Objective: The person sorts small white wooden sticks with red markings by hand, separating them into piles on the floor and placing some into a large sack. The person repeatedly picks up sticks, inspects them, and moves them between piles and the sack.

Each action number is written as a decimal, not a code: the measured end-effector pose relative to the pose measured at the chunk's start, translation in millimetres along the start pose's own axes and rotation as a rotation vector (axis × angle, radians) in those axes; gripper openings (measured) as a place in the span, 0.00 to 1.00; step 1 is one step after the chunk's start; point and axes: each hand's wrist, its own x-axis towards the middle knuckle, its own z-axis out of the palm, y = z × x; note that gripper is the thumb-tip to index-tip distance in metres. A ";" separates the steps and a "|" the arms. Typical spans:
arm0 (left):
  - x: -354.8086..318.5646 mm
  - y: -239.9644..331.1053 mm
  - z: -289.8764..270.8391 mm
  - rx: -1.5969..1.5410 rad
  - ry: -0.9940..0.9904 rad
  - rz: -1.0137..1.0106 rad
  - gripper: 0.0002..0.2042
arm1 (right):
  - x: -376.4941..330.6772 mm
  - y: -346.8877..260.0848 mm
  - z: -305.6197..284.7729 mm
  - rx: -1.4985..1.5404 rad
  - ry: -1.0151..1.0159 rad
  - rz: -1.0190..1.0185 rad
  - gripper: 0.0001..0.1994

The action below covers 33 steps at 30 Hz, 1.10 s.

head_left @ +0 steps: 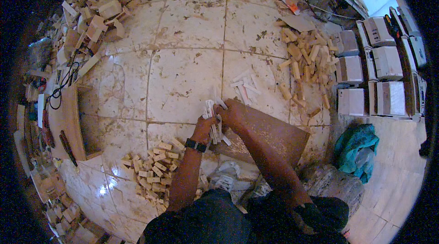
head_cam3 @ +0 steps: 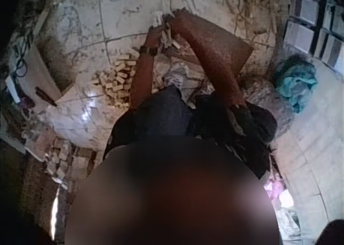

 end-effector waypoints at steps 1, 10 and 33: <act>3.3 1.6 -0.1 -0.009 -0.016 -0.016 0.14 | 1.5 1.6 3.5 0.002 0.027 -0.022 0.18; 0.7 -3.1 -7.7 0.043 0.073 -0.011 0.11 | 32.6 3.0 22.3 -0.326 0.238 -0.124 0.20; 7.4 8.6 -11.7 -0.546 -0.008 0.035 0.07 | -6.2 20.5 32.5 -0.347 0.122 -0.396 0.19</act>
